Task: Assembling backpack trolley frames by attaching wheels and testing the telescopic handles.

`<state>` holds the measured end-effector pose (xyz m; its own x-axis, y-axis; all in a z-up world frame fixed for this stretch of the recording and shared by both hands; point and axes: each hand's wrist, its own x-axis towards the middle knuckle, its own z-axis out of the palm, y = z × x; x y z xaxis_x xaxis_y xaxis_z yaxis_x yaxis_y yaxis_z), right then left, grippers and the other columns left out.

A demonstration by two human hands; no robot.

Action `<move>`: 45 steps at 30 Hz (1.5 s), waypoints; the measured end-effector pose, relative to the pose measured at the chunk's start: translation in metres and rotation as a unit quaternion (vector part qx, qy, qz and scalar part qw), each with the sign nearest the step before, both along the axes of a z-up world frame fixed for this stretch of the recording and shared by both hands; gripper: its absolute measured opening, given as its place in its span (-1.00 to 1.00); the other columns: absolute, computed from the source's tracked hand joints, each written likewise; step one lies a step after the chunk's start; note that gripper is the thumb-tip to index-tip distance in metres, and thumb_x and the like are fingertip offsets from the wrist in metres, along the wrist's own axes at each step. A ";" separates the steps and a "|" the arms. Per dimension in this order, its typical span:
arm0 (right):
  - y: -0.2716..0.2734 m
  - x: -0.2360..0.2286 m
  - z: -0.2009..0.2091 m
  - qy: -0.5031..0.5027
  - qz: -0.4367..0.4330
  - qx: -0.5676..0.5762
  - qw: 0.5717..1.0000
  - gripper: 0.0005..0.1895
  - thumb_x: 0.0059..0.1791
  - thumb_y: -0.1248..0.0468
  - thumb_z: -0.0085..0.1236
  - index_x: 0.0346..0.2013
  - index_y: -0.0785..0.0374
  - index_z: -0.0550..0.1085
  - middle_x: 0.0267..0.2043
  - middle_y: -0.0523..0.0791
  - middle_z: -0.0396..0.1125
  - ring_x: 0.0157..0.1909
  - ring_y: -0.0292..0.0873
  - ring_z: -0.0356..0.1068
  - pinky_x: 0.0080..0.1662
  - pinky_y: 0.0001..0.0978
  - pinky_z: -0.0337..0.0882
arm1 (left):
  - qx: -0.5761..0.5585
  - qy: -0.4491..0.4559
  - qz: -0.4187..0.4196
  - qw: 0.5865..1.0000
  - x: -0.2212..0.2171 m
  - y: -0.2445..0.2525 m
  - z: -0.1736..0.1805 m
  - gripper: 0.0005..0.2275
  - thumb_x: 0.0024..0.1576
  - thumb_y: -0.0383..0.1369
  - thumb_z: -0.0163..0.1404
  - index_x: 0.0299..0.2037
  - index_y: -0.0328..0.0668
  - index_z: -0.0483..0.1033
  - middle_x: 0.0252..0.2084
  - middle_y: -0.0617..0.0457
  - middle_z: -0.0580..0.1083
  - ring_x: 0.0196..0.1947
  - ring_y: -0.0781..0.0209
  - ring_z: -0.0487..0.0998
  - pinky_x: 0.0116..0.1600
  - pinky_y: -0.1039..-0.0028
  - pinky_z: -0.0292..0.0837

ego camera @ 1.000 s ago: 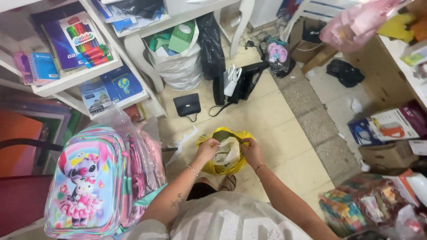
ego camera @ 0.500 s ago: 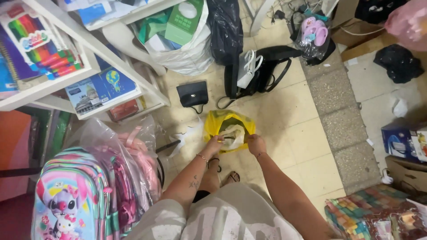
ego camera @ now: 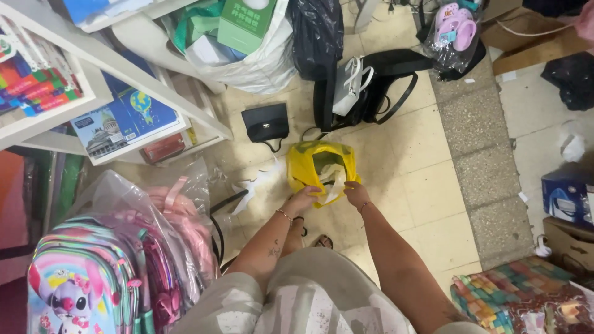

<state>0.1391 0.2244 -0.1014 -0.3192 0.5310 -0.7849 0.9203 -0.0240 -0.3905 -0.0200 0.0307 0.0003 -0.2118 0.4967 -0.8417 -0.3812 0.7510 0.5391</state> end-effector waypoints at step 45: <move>-0.853 0.197 0.540 0.281 0.802 -0.301 0.433 -0.75 -0.02 0.18 0.20 -0.06 0.09 0.62 -0.01 -0.22 0.50 0.00 -0.31 0.47 0.15 -0.47 0.42 | -0.083 0.260 0.866 0.419 0.604 -0.720 0.443 -0.71 0.17 -0.17 -0.01 0.08 0.05 0.51 0.01 0.19 0.58 -0.10 0.38 0.57 0.15 0.56 0.36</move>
<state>0.3360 -0.6285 0.4381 -0.1293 -0.9739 -0.1866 -0.2939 0.2174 -0.9308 0.5844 -0.6897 0.4437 -0.3104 -0.8373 -0.4501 -0.2950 -0.3652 0.8829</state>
